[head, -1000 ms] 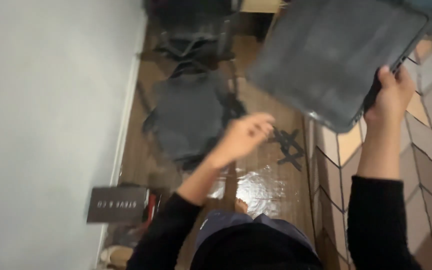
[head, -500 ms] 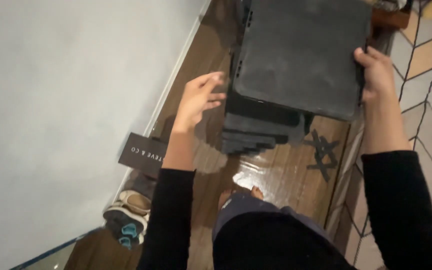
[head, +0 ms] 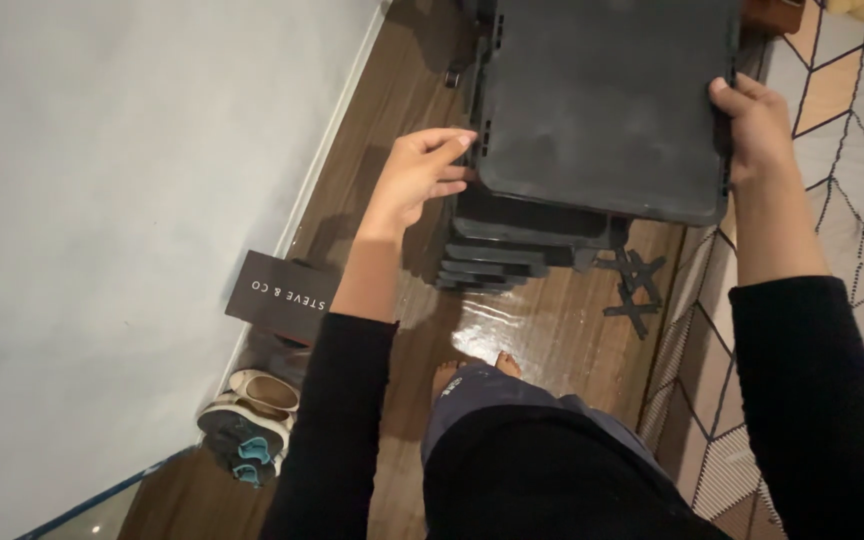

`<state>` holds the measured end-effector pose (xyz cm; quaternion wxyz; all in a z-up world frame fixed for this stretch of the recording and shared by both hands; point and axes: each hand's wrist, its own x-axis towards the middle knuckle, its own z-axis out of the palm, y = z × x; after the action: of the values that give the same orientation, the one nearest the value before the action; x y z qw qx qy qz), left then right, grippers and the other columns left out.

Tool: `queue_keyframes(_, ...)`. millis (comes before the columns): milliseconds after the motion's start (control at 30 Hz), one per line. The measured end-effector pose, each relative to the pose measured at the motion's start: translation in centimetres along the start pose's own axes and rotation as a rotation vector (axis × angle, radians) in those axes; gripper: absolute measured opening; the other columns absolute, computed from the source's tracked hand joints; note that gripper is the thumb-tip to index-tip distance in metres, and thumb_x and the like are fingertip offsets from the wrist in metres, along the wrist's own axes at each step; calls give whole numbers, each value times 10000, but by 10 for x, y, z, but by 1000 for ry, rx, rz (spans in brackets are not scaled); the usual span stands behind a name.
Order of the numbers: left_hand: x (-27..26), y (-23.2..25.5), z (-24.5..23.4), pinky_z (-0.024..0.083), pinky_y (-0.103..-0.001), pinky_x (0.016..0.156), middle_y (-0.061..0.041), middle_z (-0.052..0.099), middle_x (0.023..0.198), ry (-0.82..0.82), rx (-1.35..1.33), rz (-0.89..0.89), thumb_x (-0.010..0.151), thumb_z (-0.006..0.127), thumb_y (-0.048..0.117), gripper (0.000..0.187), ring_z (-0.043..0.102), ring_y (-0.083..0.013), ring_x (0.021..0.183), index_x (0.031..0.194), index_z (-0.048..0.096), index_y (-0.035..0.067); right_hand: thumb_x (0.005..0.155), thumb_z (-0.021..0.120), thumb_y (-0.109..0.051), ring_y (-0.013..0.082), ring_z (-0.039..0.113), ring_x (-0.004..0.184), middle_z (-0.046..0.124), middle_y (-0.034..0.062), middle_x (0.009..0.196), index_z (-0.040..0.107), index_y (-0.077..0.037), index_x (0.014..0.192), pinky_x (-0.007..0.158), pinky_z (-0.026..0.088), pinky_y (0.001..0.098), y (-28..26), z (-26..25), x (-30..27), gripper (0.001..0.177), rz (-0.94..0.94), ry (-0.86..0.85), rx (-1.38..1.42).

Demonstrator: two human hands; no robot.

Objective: The person assembles a black plastic step stool by attaching cross-shaped leg supports to the underside of the steps. They repeatedly pick up the legs, align them with the step base, and press them into place, occasionally adjusting the fit.

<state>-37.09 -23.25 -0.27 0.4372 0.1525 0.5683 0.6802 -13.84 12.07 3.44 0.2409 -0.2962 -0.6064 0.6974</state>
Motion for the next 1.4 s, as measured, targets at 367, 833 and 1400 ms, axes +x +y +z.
queue_keyframes(367, 9, -12, 0, 643, -354, 797, -108, 727, 1113, -16, -36, 27, 940, 717, 259, 394, 728, -217, 908, 1215, 716, -23, 1106, 589, -80, 203, 743, 1066, 717, 132, 1234, 624, 62, 1337, 948, 631, 354, -11, -1, 4, 273, -3, -15, -67)
queue_keyframes(833, 6, 4, 16, 628, -308, 669, -125, 757, 1033, 98, 52, 57, 815, 837, 228, 467, 721, -152, 748, 1184, 656, 5, 1128, 608, -29, 197, 735, 988, 738, 131, 1177, 685, 61, 1294, 883, 630, 342, 0, -6, 2, 204, -47, -31, -29)
queue_keyframes(1400, 48, -38, 2, 438, -363, 1108, -175, 658, 1350, 145, 37, 303, 961, 681, 400, 598, 595, -234, 1275, 1450, 545, 83, 1019, 667, -76, 189, 689, 1108, 700, 95, 1260, 612, 32, 1335, 977, 553, 312, 3, -4, 14, 339, -19, 42, -86)
